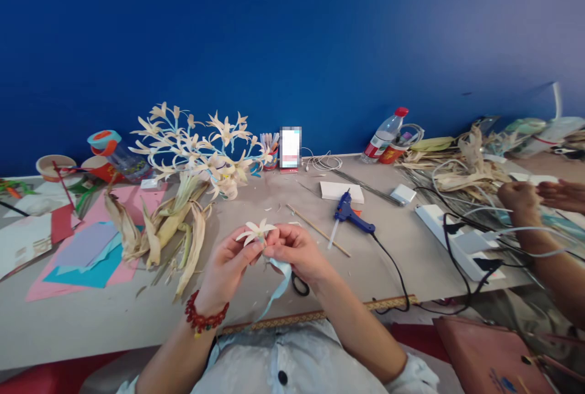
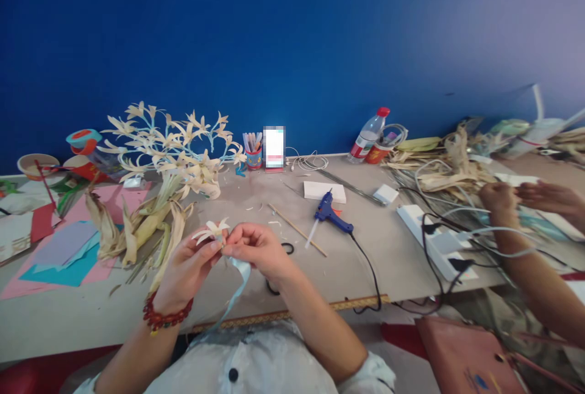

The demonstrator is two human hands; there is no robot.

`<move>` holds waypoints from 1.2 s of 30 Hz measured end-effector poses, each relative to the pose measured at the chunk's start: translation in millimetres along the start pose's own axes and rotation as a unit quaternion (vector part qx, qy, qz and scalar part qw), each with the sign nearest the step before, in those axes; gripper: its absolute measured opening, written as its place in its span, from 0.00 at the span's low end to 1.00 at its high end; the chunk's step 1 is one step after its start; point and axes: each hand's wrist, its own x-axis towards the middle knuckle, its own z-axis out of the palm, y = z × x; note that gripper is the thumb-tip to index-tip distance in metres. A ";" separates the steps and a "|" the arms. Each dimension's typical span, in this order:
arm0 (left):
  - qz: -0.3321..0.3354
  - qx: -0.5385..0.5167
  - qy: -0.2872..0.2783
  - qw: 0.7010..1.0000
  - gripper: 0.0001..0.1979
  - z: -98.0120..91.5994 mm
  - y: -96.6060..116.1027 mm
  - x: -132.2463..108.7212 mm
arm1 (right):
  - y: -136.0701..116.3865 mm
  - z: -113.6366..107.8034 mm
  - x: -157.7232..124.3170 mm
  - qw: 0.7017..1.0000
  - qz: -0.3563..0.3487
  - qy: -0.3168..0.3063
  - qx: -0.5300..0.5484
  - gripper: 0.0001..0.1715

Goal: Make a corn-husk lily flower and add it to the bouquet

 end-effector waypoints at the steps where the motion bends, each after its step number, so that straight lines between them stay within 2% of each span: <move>1: 0.000 -0.012 0.002 1.000 0.07 0.9 0.2 -0.2 | -0.2 1.8 -0.8 1.000 -0.010 0.005 -0.001 0.18; 8: -0.010 -0.032 0.032 0.999 0.08 2.3 2.1 -2.7 | -3.7 7.0 -4.7 0.995 -0.068 0.024 -0.066 0.19; 13: -0.005 0.002 -0.005 1.000 0.06 -0.4 5.1 -2.2 | -11.1 0.5 -4.5 0.995 -0.049 -0.027 -0.084 0.16; 17: 0.006 0.036 -0.035 0.999 0.04 -2.3 7.8 -1.2 | -18.9 -1.2 -5.1 0.991 -0.072 -0.050 -0.097 0.17; 23: 0.015 0.053 -0.038 0.998 0.04 -7.3 9.2 1.9 | -20.2 3.5 -8.8 0.995 -0.042 -0.040 -0.086 0.15; 32: 0.012 0.055 -0.043 0.997 0.05 -3.6 8.2 3.5 | -8.9 5.6 -5.2 0.996 -0.045 0.023 -0.072 0.16; 36: 0.009 0.055 -0.049 0.997 0.05 -3.4 8.7 2.8 | -8.0 6.1 -5.7 0.997 -0.036 0.029 -0.069 0.16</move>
